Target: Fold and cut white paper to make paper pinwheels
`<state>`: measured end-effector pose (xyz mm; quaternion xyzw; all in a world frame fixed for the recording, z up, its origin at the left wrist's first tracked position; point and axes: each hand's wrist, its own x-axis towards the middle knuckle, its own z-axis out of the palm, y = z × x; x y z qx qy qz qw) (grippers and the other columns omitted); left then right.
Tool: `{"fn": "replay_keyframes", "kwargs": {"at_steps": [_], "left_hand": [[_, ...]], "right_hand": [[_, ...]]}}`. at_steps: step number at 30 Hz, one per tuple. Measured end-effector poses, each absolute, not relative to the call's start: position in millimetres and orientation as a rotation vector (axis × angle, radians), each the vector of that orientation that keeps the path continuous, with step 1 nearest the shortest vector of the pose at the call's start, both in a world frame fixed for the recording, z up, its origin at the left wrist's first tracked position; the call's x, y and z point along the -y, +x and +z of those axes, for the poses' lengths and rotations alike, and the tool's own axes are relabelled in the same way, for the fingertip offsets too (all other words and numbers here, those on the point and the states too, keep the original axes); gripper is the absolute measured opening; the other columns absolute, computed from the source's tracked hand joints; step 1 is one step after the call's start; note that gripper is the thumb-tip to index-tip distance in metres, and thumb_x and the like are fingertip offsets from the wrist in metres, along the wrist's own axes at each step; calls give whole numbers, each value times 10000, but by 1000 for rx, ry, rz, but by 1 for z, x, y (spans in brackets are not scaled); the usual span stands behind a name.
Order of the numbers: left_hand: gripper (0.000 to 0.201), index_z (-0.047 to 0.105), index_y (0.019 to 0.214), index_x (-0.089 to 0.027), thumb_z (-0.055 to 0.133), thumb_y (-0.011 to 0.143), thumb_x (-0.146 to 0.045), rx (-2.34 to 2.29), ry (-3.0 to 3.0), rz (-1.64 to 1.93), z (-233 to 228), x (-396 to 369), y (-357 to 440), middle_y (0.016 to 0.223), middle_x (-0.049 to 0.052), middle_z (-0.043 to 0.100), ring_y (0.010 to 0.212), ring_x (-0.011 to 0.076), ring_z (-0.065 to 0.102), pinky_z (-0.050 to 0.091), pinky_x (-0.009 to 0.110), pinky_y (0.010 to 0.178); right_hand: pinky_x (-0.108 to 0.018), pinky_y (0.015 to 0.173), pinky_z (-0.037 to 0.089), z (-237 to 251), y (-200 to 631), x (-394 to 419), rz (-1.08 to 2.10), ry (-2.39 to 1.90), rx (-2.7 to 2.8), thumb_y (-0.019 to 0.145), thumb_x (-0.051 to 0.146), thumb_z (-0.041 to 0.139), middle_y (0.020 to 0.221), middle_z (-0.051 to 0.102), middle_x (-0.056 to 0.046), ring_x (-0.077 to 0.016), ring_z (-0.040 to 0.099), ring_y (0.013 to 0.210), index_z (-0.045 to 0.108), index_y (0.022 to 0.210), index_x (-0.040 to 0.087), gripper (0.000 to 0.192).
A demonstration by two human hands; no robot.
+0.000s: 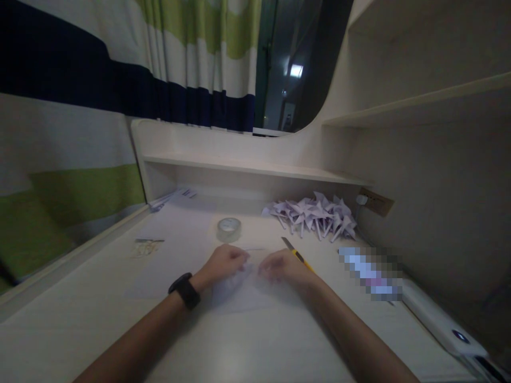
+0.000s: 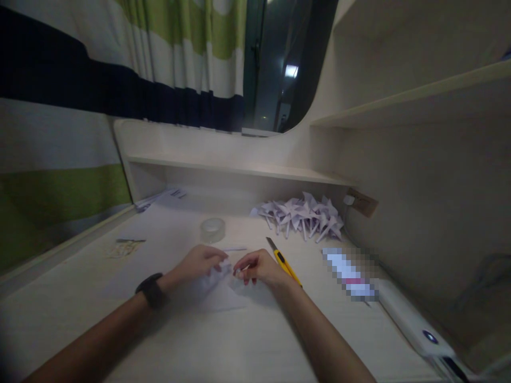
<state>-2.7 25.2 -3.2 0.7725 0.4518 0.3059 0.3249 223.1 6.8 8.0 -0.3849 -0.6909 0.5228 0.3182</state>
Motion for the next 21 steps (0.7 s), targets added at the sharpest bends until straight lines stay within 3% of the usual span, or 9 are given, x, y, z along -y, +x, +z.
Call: {"fn": "replay_keyframes", "kwargs": {"at_steps": [3, 6, 9, 13, 21], "left_hand": [[304, 725, 761, -120, 566, 800, -376, -1146, 1820, 844, -7, -23, -4, 717, 89, 722, 635, 199, 669, 472, 250, 520], [271, 712, 848, -108, 709, 697, -333, -1051, 1627, 890, -14, -22, -7, 752, 91, 724, 630, 193, 664, 497, 281, 572], [458, 660, 1005, -99, 797, 612, -288, -917, 1438, 926, -24, -22, -10, 753, 76, 715, 663, 195, 675, 519, 315, 646], [633, 544, 1119, -130, 838, 588, -310, -833, 1321, 923, -30, -21, -9, 725, 49, 700, 690, 211, 692, 529, 357, 699], [718, 445, 1151, -157, 841, 564, -278, -871, 1314, 883, -19, -10, -3, 706, 36, 692, 668, 220, 696, 513, 332, 659]], "right_hand": [[-184, 410, 382, 11, 216, -8, 1382, -1026, 1881, 619, 294, 749, 564, 652, -5, -86, 539, 439, 750, 804, 128, 248], [-180, 389, 370, 6, 212, -7, 1358, -1030, 1839, 603, 313, 774, 575, 665, -13, -76, 513, 412, 749, 780, 131, 255], [-192, 395, 389, -3, 211, -2, 1315, -1035, 1758, 598, 337, 789, 654, 696, -34, -72, 502, 415, 748, 783, 135, 277], [-213, 429, 414, -8, 210, 5, 1258, -1067, 1728, 617, 364, 790, 619, 666, -25, -86, 507, 445, 749, 810, 134, 304], [-220, 450, 425, -12, 207, 3, 1227, -1072, 1704, 614, 365, 788, 661, 674, -32, -94, 524, 475, 730, 808, 139, 304]]}}
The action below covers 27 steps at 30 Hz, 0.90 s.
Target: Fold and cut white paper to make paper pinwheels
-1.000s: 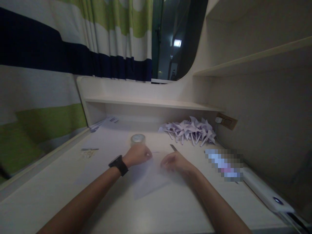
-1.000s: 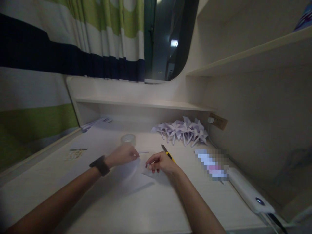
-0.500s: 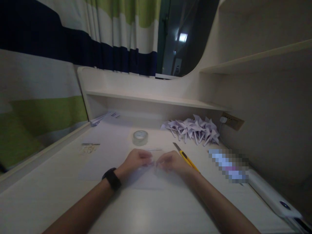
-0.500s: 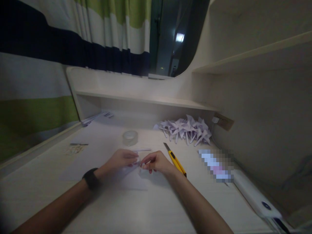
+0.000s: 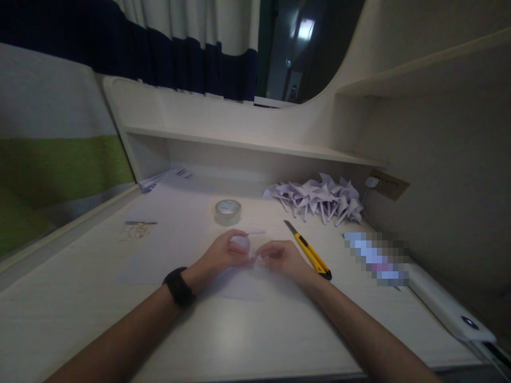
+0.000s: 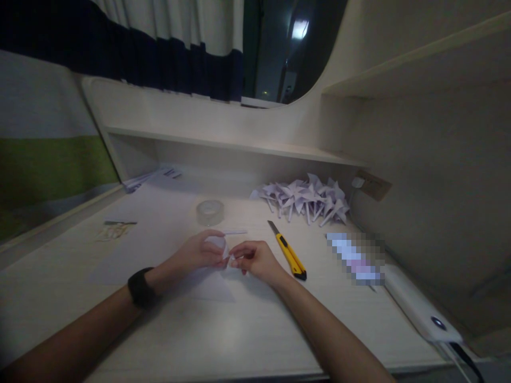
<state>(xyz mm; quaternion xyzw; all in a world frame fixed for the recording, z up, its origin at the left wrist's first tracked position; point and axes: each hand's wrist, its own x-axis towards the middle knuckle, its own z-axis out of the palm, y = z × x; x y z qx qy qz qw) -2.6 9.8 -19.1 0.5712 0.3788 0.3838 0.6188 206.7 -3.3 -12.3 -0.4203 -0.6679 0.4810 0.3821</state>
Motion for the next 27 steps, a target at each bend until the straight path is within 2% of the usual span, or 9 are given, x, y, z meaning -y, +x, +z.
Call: {"fn": "replay_keyframes", "kwargs": {"at_steps": [4, 10, 19, 27], "left_hand": [[730, 428, 1170, -156, 839, 580, -281, -929, 1335, 879, -20, -10, -4, 739, 61, 704, 675, 226, 699, 498, 303, 620], [758, 442, 1162, -166, 869, 549, -296, -948, 1247, 883, -24, -11, -4, 749, 73, 715, 674, 241, 708, 535, 383, 694], [763, 446, 1162, -154, 876, 550, -304, -908, 1253, 876, -28, -13, -3, 732, 80, 719, 670, 240, 707, 542, 398, 702], [665, 464, 1114, -155, 858, 591, -269, -908, 1154, 900, -22, -8, -1, 734, 67, 711, 679, 234, 713, 555, 425, 748]], "right_hand": [[-228, 478, 449, -15, 206, 3, 1175, -1083, 1734, 612, 378, 787, 676, 684, -46, -118, 562, 530, 725, 761, 146, 282], [-233, 483, 446, -16, 206, 4, 1188, -1086, 1753, 618, 445, 791, 652, 677, -39, -109, 547, 508, 724, 782, 137, 355], [-233, 473, 429, -18, 205, 4, 1247, -1074, 1727, 610, 451, 804, 614, 658, -26, -101, 527, 486, 720, 791, 130, 378], [-233, 465, 411, -17, 206, 4, 1259, -1093, 1709, 600, 478, 808, 610, 653, -30, -98, 516, 474, 716, 795, 123, 416]]}}
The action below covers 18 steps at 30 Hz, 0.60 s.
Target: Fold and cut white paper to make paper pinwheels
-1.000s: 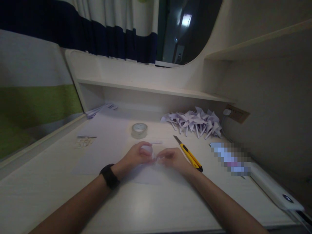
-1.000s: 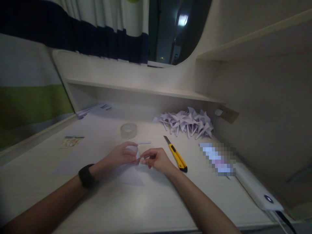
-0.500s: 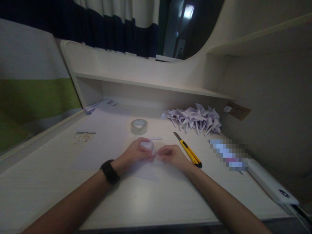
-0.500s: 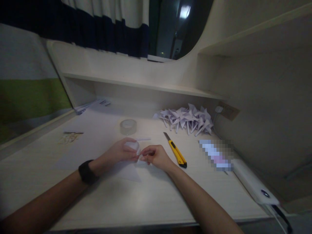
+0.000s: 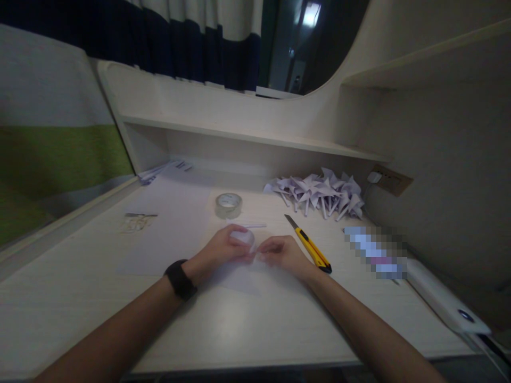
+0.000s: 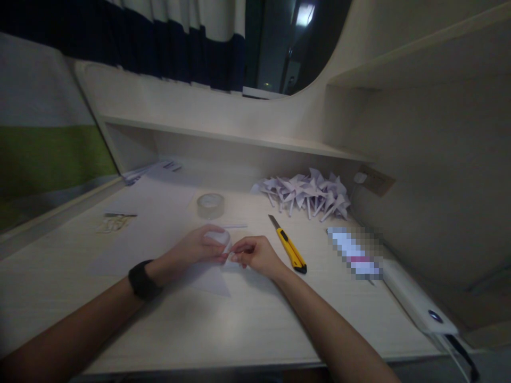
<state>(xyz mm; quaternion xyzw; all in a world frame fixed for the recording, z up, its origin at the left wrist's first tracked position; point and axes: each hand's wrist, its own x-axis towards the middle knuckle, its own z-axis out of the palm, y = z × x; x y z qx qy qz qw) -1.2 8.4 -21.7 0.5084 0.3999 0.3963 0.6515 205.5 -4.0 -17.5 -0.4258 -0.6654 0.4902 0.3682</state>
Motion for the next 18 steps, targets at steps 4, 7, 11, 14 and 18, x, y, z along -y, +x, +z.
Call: {"fn": "replay_keyframes", "kwargs": {"at_steps": [4, 7, 11, 14, 18], "left_hand": [[653, 461, 1092, -155, 861, 587, -261, -901, 1139, 890, -18, -7, 0, 720, 65, 710, 678, 236, 715, 553, 433, 762], [629, 461, 1076, -155, 855, 598, -268, -908, 1137, 886, -17, -7, 0, 722, 75, 715, 670, 232, 714, 555, 409, 737], [569, 483, 1008, -151, 853, 600, -296, -890, 1169, 880, -18, -7, -1, 704, 67, 708, 660, 213, 706, 553, 366, 701], [523, 512, 941, -144, 860, 581, -296, -869, 1198, 855, -20, -8, -1, 691, 54, 697, 653, 199, 697, 548, 341, 681], [468, 539, 875, -138, 861, 567, -280, -845, 1215, 838, -22, -9, -2, 710, 47, 687, 664, 192, 693, 546, 343, 688]], "right_hand": [[-230, 472, 414, -17, 205, 4, 1242, -1081, 1720, 601, 479, 805, 612, 656, -30, -99, 521, 485, 717, 788, 123, 412], [-228, 465, 407, -17, 205, 3, 1253, -1084, 1707, 591, 479, 808, 585, 643, -21, -96, 510, 472, 718, 789, 121, 419], [-231, 460, 407, -20, 205, 2, 1253, -1091, 1692, 582, 468, 813, 582, 643, -19, -98, 510, 466, 721, 781, 126, 406], [-241, 485, 430, -21, 205, 3, 1245, -1070, 1700, 592, 439, 815, 627, 669, -36, -107, 535, 497, 726, 776, 131, 370], [-242, 490, 432, -20, 204, 4, 1264, -1048, 1698, 598, 412, 815, 662, 691, -48, -108, 539, 504, 734, 779, 135, 340]]}}
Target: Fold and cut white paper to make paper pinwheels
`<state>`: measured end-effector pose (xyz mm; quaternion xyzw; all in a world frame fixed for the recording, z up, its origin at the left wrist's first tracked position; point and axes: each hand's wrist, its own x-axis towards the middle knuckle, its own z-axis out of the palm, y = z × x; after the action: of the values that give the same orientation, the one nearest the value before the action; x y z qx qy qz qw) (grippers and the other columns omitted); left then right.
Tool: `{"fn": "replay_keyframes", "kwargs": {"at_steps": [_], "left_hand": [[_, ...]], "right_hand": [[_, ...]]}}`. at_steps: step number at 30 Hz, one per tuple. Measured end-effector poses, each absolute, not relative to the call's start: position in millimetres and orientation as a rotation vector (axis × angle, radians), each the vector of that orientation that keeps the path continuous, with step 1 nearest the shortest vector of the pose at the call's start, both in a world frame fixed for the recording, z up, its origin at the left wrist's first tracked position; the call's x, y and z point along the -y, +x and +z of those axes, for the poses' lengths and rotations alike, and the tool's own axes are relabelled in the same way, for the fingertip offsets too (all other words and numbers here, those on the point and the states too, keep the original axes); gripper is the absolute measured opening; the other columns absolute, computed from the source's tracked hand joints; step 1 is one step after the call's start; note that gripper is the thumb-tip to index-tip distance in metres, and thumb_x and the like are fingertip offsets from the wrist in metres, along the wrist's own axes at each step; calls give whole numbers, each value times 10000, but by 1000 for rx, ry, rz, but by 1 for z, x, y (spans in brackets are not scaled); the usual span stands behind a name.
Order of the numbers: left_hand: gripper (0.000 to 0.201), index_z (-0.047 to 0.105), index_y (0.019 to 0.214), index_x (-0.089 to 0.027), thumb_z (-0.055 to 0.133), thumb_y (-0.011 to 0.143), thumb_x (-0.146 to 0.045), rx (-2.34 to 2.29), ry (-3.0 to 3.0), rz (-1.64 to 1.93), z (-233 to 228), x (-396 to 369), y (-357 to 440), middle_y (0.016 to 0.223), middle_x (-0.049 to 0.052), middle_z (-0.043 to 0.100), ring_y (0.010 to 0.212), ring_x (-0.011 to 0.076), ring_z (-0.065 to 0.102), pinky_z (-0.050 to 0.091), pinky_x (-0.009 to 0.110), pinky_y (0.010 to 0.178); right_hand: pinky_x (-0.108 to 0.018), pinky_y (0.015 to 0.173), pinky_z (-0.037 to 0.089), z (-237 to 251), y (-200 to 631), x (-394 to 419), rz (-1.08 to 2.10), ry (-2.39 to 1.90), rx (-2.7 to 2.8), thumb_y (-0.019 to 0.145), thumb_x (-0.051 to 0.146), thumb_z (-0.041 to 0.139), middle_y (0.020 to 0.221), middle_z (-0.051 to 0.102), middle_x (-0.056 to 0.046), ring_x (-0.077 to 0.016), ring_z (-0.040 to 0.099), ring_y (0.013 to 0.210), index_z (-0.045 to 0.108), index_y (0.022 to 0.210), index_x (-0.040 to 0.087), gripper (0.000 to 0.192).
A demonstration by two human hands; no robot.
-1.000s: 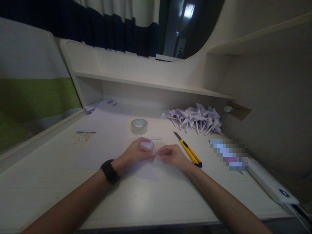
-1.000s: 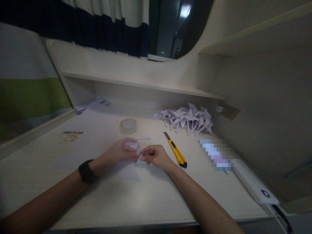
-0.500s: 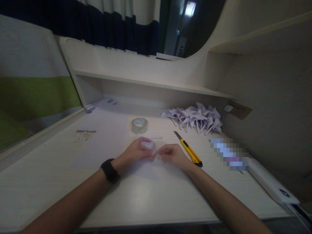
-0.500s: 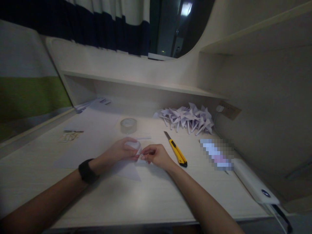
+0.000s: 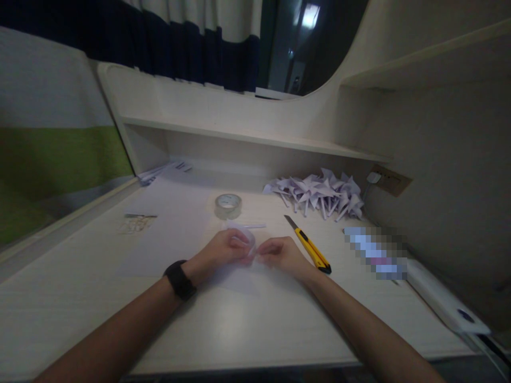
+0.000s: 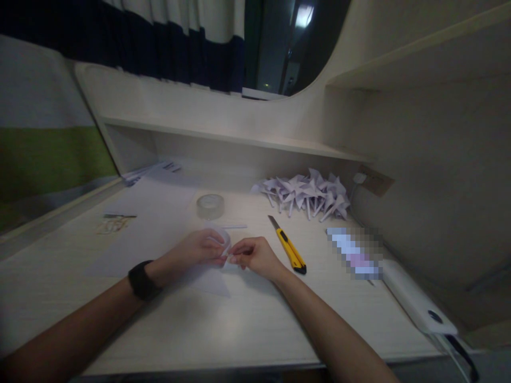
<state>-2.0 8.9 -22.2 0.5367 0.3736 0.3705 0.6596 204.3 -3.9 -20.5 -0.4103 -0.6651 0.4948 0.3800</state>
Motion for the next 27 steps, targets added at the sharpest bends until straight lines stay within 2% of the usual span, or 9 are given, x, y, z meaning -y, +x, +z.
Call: {"fn": "replay_keyframes", "kwargs": {"at_steps": [10, 20, 27], "left_hand": [[384, 570, 821, -129, 838, 573, -246, -866, 1262, 806, -20, -9, -5, 677, 30, 673, 641, 190, 682, 536, 362, 678], [325, 607, 817, -123, 821, 604, -245, -829, 1310, 799, -21, -10, -7, 689, 32, 683, 642, 163, 670, 488, 276, 626], [316, 671, 812, -110, 835, 589, -263, -865, 1293, 823, -17, -9, -7, 706, 51, 702, 677, 176, 675, 505, 318, 701]], "right_hand": [[-243, 482, 430, -16, 204, 7, 1296, -1067, 1691, 582, 377, 822, 623, 680, -37, -102, 530, 475, 735, 755, 128, 315], [-230, 457, 428, -18, 203, 6, 1345, -1037, 1618, 540, 368, 847, 613, 682, -31, -100, 535, 464, 724, 731, 133, 327], [-220, 459, 430, -21, 205, 5, 1392, -1007, 1524, 515, 348, 869, 598, 676, -21, -95, 542, 459, 714, 731, 134, 341]]}}
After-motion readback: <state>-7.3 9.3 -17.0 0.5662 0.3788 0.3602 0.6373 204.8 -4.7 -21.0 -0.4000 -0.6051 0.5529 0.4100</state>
